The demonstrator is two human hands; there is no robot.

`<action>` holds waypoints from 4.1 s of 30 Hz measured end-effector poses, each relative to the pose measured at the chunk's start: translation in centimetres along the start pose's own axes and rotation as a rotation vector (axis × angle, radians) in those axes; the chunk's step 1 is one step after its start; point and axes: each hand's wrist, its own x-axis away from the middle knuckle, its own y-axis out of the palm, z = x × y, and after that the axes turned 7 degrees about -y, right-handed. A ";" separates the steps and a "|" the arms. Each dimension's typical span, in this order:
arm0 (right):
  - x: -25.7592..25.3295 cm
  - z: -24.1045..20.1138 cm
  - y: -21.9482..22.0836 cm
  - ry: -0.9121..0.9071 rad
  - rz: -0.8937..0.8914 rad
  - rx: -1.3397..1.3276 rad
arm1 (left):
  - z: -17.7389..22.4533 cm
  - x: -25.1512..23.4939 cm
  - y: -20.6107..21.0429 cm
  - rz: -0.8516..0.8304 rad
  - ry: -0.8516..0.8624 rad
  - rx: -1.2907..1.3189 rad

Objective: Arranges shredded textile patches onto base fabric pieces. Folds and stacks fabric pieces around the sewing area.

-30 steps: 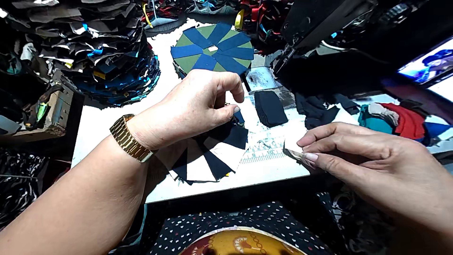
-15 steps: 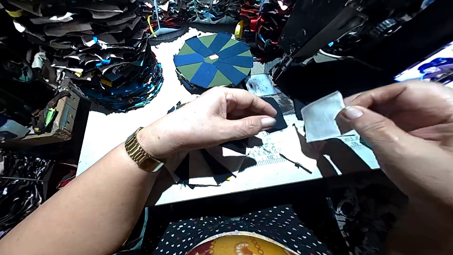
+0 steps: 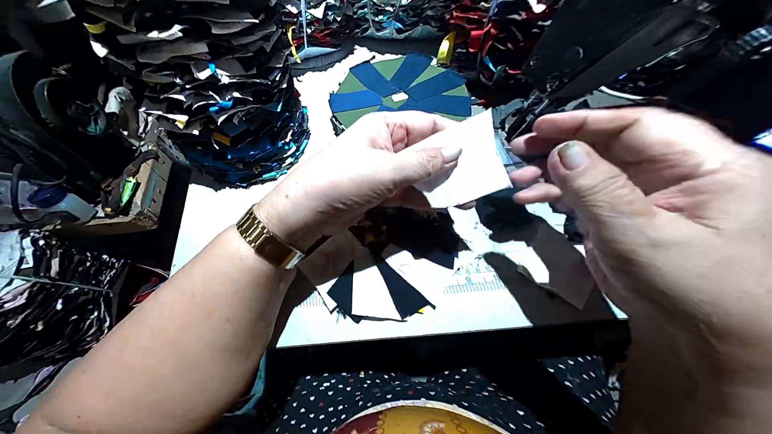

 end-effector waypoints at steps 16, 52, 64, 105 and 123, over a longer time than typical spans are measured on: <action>1.2 0.7 3.1 0.083 0.074 0.009 | 0.7 0.2 -1.2 -0.010 -0.139 -0.497; 3.0 1.1 -0.9 -0.210 -0.089 0.559 | 0.2 0.2 -1.5 0.058 0.032 -1.029; 2.2 3.4 -1.8 -0.269 -0.237 0.509 | -0.4 0.4 0.2 -0.011 -0.017 -1.236; 0.8 1.4 -0.3 0.030 0.004 -0.041 | -0.4 -0.2 1.6 0.021 -0.119 -0.028; 1.3 1.3 0.1 -0.014 0.225 -0.094 | -0.1 0.0 1.2 -0.060 -0.163 0.145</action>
